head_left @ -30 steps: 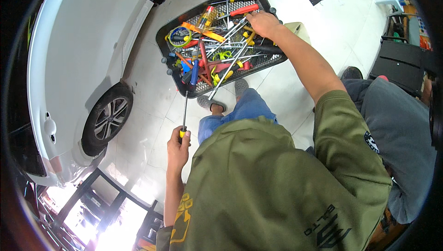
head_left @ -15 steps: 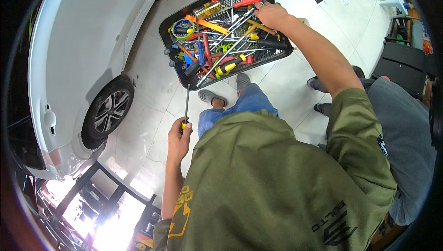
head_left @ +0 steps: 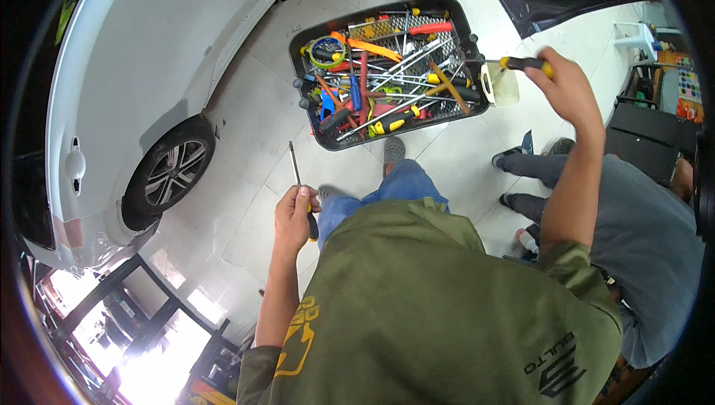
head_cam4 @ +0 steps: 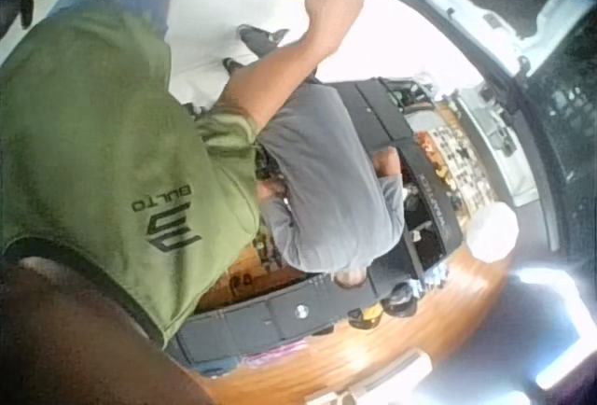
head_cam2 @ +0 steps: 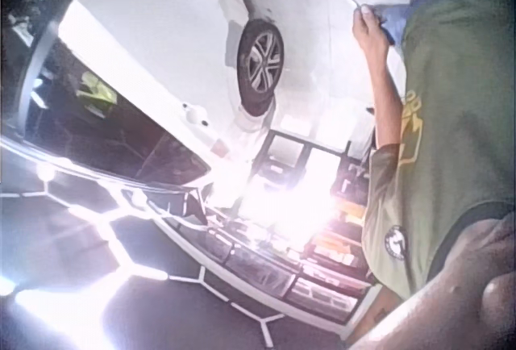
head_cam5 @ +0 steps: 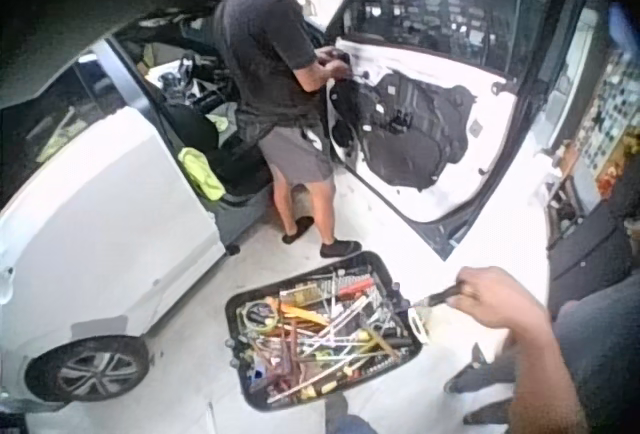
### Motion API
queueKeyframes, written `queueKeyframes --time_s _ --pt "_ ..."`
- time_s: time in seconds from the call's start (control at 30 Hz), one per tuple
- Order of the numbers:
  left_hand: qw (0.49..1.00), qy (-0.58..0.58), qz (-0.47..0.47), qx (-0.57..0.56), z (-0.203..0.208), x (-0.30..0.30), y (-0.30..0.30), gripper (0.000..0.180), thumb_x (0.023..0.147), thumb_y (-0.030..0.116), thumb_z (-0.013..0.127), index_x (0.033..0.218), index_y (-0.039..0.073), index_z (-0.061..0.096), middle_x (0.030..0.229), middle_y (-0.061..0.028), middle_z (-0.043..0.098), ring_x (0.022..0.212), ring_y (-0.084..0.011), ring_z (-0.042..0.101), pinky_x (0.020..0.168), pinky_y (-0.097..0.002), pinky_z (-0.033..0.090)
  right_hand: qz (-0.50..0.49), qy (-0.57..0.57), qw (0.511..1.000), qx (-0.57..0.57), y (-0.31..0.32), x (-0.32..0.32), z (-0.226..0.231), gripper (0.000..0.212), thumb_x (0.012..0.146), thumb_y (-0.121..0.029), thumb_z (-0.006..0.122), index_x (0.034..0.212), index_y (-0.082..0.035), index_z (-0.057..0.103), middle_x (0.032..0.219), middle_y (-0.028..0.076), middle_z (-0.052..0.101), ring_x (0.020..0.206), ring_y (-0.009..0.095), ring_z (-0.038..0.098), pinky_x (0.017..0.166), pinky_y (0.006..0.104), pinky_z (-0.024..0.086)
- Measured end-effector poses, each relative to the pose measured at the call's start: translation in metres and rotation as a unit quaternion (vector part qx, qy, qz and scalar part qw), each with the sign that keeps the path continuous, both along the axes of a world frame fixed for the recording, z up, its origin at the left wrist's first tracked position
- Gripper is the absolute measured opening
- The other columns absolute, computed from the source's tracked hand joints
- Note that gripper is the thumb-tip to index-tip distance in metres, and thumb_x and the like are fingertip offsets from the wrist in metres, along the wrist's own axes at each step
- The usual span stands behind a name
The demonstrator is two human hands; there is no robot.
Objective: The person removes a black rubber weatherstrip from the rear window of a white car using a red pry tool, then kneels to detach a wheel arch trim piece with a screwdriver. The removed parts are placed on the floor.
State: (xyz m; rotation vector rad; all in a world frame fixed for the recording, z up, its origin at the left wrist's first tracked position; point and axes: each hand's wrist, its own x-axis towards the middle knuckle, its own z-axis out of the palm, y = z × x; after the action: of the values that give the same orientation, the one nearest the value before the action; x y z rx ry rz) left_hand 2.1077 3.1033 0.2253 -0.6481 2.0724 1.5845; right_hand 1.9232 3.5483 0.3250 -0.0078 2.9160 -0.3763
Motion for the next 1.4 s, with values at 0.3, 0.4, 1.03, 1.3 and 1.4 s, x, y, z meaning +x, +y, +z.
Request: queueKeyframes --time_s 0.3,0.4,1.03,1.3,1.4 --pt "0.981 0.191 0.044 -0.003 0.025 0.029 -0.068 0.025 0.098 0.020 0.042 0.106 0.000 0.054 0.070 -0.0031 0.054 0.069 -0.0117 0.053 0.067 -0.0270 0.044 0.072 -0.144 0.904 -0.395 -0.173 0.099 -0.031 0.047 0.081 -0.011 0.064 0.124 -0.004 0.047 0.091 0.003 0.059 0.081 0.012 0.057 0.073 0.0281 0.048" --pt "0.974 0.208 0.085 0.016 0.022 0.075 -0.120 0.034 0.100 0.028 0.041 0.099 -0.001 0.057 0.065 -0.0026 0.051 0.062 -0.0108 0.050 0.060 -0.0257 0.042 0.196 -0.206 0.861 -0.421 -0.298 0.148 -0.064 0.032 0.081 -0.015 0.060 0.110 -0.004 0.052 0.085 0.006 0.057 0.075 0.015 0.055 0.068 0.0314 0.046" --pt "0.957 0.233 0.166 0.047 0.060 0.107 -0.177 0.025 0.099 0.019 0.043 0.104 0.000 0.059 0.094 -0.0052 0.060 0.065 -0.0077 0.049 0.062 -0.0227 0.043 0.381 -0.236 0.806 -0.386 -0.472 0.202 -0.073 0.033 0.086 -0.024 0.060 0.107 0.000 0.053 0.089 0.020 0.061 0.082 0.034 0.059 0.073 0.0412 0.046" --pt "0.962 0.214 0.172 0.006 0.055 0.045 -0.130 0.030 0.099 0.030 0.044 0.100 0.004 0.060 0.071 -0.0005 0.054 0.064 -0.0066 0.048 0.059 -0.0230 0.039 0.365 -0.323 0.780 -0.393 -0.438 0.129 -0.100 0.032 0.085 -0.022 0.061 0.106 0.000 0.054 0.083 0.019 0.060 0.075 0.033 0.057 0.069 0.0401 0.045" --pt "0.955 0.226 0.194 -0.010 0.055 0.034 -0.128 0.030 0.099 0.029 0.044 0.100 0.004 0.060 0.071 -0.0008 0.054 0.064 -0.0069 0.048 0.059 -0.0234 0.039 0.363 -0.356 0.775 -0.374 -0.445 0.117 -0.097 0.032 0.085 -0.023 0.061 0.107 -0.001 0.055 0.083 0.019 0.060 0.075 0.032 0.057 0.069 0.0398 0.045"
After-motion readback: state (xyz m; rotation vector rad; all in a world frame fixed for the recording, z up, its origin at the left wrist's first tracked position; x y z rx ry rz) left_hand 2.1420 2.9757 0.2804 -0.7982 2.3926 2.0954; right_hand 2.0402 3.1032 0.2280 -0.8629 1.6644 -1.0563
